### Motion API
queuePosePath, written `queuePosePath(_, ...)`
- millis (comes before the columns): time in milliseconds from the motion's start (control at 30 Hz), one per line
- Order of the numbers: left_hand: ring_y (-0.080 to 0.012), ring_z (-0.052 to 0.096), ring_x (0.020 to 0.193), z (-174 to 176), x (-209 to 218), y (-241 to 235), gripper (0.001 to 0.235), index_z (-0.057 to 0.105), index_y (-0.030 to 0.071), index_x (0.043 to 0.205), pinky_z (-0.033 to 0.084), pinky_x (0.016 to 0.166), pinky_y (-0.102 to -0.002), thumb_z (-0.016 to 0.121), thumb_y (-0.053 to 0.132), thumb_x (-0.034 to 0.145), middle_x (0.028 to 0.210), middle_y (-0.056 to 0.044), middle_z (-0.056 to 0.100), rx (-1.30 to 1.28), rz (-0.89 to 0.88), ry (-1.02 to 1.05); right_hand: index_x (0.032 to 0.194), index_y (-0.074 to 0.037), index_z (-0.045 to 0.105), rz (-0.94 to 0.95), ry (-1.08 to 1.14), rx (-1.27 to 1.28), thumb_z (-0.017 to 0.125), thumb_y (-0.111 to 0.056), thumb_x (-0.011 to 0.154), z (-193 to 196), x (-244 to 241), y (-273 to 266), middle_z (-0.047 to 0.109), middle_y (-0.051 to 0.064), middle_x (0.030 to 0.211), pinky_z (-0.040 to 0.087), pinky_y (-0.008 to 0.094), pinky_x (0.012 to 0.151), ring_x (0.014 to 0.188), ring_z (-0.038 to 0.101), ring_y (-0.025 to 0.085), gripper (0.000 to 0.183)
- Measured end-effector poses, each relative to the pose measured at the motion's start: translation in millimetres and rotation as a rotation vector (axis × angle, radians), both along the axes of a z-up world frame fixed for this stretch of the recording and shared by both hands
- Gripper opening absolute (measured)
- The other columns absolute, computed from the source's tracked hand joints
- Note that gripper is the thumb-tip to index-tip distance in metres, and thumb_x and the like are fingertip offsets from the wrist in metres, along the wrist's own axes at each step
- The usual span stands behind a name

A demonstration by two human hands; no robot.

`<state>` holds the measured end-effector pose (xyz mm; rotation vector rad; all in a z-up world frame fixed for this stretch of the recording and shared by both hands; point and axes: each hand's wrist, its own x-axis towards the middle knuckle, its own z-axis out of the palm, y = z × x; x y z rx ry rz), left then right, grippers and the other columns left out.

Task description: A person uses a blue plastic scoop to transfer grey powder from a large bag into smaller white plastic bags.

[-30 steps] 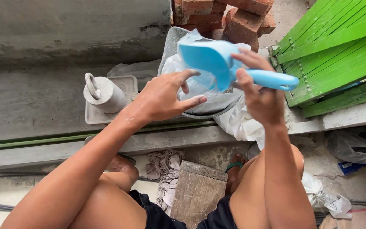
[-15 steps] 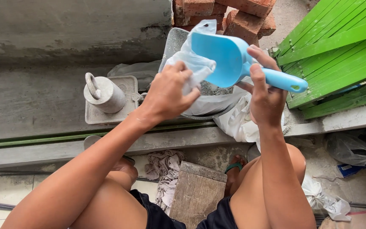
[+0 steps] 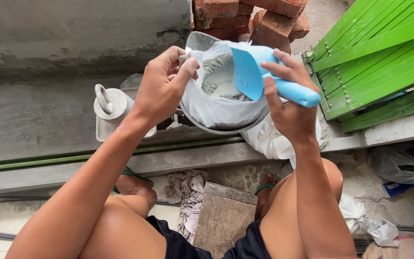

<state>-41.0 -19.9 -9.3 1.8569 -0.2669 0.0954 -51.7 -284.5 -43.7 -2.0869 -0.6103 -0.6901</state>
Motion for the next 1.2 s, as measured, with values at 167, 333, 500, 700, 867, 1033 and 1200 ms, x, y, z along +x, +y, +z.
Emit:
queuePosePath(167,-0.0043,0.057,0.079,0.8,-1.5,4.3,0.019,0.065,0.010,0.101,0.043,0.065,-0.019,0.055,0.026,0.105,0.087,-0.001,0.067,0.037,-0.028,-0.004,0.131,-0.004,0.064,0.061,0.071,0.110,0.054,-0.027,0.112,0.8,-3.6,0.6,0.056,0.022,0.147,0.048,0.054,0.117,0.141,0.054,0.039,0.031)
queuePosePath(333,-0.0025,0.048,0.068,2.3,2.3,15.5,0.022,0.069,0.010,0.104,0.038,0.054,-0.018,0.055,0.027,0.105,0.089,-0.004,0.069,0.067,-0.023,0.022,0.125,-0.012,0.072,0.025,0.075,-0.042,0.062,-0.014,0.108,-8.8,-5.4,9.8,0.056,0.023,0.146,0.049,0.046,0.111,0.132,0.062,0.038,0.020)
queuePosePath(500,-0.0417,0.050,0.120,-19.7,14.8,74.9,0.045,0.067,0.011,0.131,0.041,0.094,-0.057,0.052,0.045,0.106,0.131,-0.020,0.058,0.801,0.165,-0.100,0.130,-0.012,0.071,0.017,0.010,-0.140,0.060,-0.015,0.110,-11.7,-8.4,10.8,0.053,0.020,0.150,0.052,0.052,0.108,0.138,0.057,0.041,0.023)
queuePosePath(700,-0.0536,0.057,0.116,-129.0,33.1,177.0,0.061,0.051,0.010,0.142,0.050,0.090,-0.062,0.051,0.054,0.100,0.131,-0.027,0.060,1.296,0.385,0.550,0.133,-0.012,0.068,0.064,0.009,-0.120,0.059,-0.016,0.110,-12.2,-10.1,9.2,0.053,0.023,0.150,0.055,0.050,0.104,0.134,0.061,0.041,0.025)
queuePosePath(867,-0.0521,0.062,0.108,-123.0,32.8,178.4,0.036,0.051,-0.003,0.127,0.053,0.082,-0.061,0.057,0.023,0.103,0.117,-0.030,0.066,1.146,0.470,0.484,0.135,-0.011,0.068,0.095,0.005,-0.110,0.058,-0.016,0.111,-13.9,-10.8,13.2,0.051,0.022,0.152,0.053,0.053,0.109,0.137,0.058,0.042,0.026)
queuePosePath(1033,-0.0445,0.054,0.118,-104.6,27.7,170.3,0.039,0.052,0.011,0.138,0.044,0.096,-0.053,0.052,0.013,0.099,0.120,-0.025,0.065,0.739,0.609,0.472,0.137,-0.013,0.067,0.102,0.014,-0.105,0.057,-0.019,0.112,-14.6,-8.8,15.2,0.050,0.019,0.153,0.054,0.052,0.108,0.138,0.058,0.041,0.027)
queuePosePath(1200,-0.0423,0.055,0.105,-105.7,23.7,168.5,0.030,0.045,0.015,0.128,0.043,0.087,-0.053,0.047,0.013,0.098,0.096,-0.020,0.063,0.638,0.682,0.391,0.137,-0.011,0.066,0.106,0.015,-0.094,0.058,-0.017,0.111,-12.9,-9.3,10.2,0.052,0.021,0.151,0.053,0.052,0.106,0.136,0.059,0.040,0.027)
